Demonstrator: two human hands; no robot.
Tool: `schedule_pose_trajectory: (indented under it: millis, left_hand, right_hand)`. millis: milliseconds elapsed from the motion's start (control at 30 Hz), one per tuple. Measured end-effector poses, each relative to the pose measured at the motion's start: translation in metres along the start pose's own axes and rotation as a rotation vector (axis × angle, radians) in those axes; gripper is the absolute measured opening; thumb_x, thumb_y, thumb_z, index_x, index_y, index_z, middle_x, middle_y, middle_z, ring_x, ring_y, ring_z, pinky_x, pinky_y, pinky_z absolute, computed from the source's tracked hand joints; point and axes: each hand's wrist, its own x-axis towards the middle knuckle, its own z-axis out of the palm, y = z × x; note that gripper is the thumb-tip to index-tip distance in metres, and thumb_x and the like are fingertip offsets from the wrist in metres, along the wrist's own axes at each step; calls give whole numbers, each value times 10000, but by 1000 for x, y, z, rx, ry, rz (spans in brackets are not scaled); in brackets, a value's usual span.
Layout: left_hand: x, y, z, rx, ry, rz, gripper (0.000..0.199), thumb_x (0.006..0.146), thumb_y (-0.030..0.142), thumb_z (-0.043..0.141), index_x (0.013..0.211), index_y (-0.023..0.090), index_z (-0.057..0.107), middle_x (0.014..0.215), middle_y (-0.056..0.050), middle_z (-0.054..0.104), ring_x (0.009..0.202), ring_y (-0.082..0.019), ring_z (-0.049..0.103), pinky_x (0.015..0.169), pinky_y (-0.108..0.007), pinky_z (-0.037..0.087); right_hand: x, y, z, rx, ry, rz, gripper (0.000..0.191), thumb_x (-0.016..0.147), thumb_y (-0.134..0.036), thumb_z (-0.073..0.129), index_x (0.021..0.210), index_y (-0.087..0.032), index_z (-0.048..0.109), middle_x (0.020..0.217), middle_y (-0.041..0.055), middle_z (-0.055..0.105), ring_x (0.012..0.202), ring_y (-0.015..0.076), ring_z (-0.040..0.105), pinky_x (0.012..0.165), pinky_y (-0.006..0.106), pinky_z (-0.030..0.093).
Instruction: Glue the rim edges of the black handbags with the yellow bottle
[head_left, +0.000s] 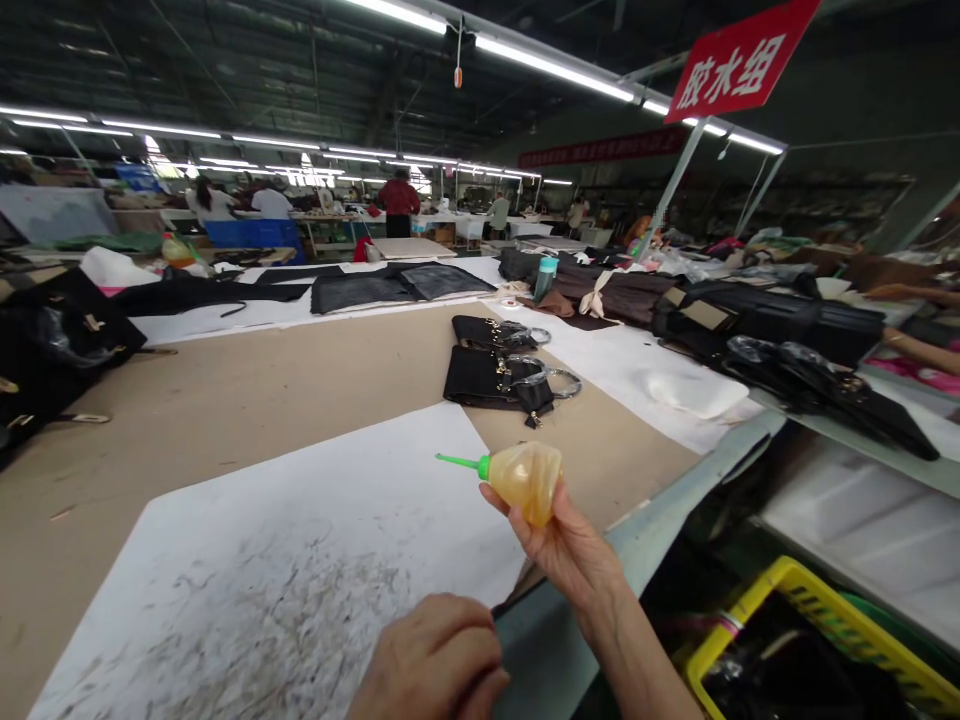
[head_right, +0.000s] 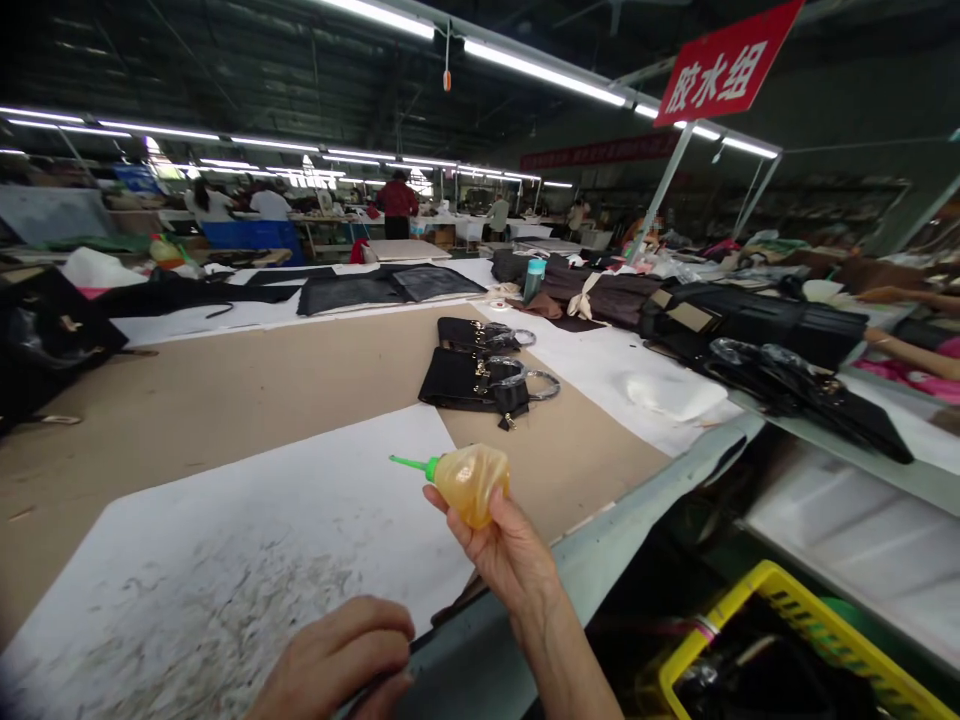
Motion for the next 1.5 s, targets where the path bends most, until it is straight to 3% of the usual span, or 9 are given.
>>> schedule_pose_trajectory:
  millis: [233,400,567,800,900,1033,1200,1367,1500]
  left_hand:
    - [22,-10,38,-143,-180,40,212,885,262,432,718,204,549,670,-8,646,578,-120,569,532,-219,392]
    - [60,-9,33,-416,-426,-750,172,826,314,527,738,184,599,670,-9,603,643,-143,530,606,-251,369]
    - [93,-16,52,-913,-141,-1130,406,757,469,637,1026,169,592,1060,-65,614,912,-195,534,743,-279,398]
    - [92,-9,82,-1207,-14,-1137,452,789,437,649,1163,192,586,1154,-77,600,1057,-214,520,817,-288,398]
    - [89,-16,84,-1095,-248,-1207,312,667,349,693,908,154,653,822,-32,624,739,-156,529,660,-265,376]
    - [114,-46,75,-731,-571,-1097,148,622,266,603,699,149,651,608,-11,576,591,-161,504,561,-274,341]
    - [185,-128,67,374,-530,-492,207,830,167,462,757,161,655,815,-98,650,824,-250,585,756,-351,398]
    - [219,-203,86,452,-592,-457,328,725,90,607,1052,106,625,1135,-212,589,1105,-369,485,933,-476,345]
    - [209,-179,106,312,-588,-396,266,782,218,594,1034,145,642,1172,-143,589,1104,-307,487,932,-381,358]
  right_hand:
    - [2,-24,-18,-111,86,-118,578,597,-291,907,1072,-166,602,1070,130,682,934,316,678,581,228,594]
    - [6,-40,-35,-90,21,-97,507,666,-328,866,1086,-176,625,1145,142,655,966,285,669,590,200,579]
    - [9,-37,-41,-45,-20,-88,420,688,-303,851,1048,-186,670,1038,98,696,850,210,692,547,161,562]
    - [11,-41,-39,-86,99,-156,357,598,-208,899,887,-172,693,887,73,711,699,184,689,465,147,532]
    - [8,-69,-53,-69,243,-261,418,542,-187,920,884,-211,681,918,45,712,711,214,700,416,135,500]
    - [8,-109,-91,-48,298,-340,465,554,-152,909,938,-252,666,944,32,705,782,224,704,445,148,516]
    - [12,-121,-130,-40,263,-326,342,621,-159,868,873,-256,659,912,28,692,768,221,695,420,211,545]
    - [22,-113,-125,69,353,-274,377,536,-144,917,795,-236,659,874,9,703,708,173,698,418,126,509]
    - [36,-112,-108,111,351,-251,409,536,-197,926,859,-214,676,895,14,710,726,155,697,458,104,520]
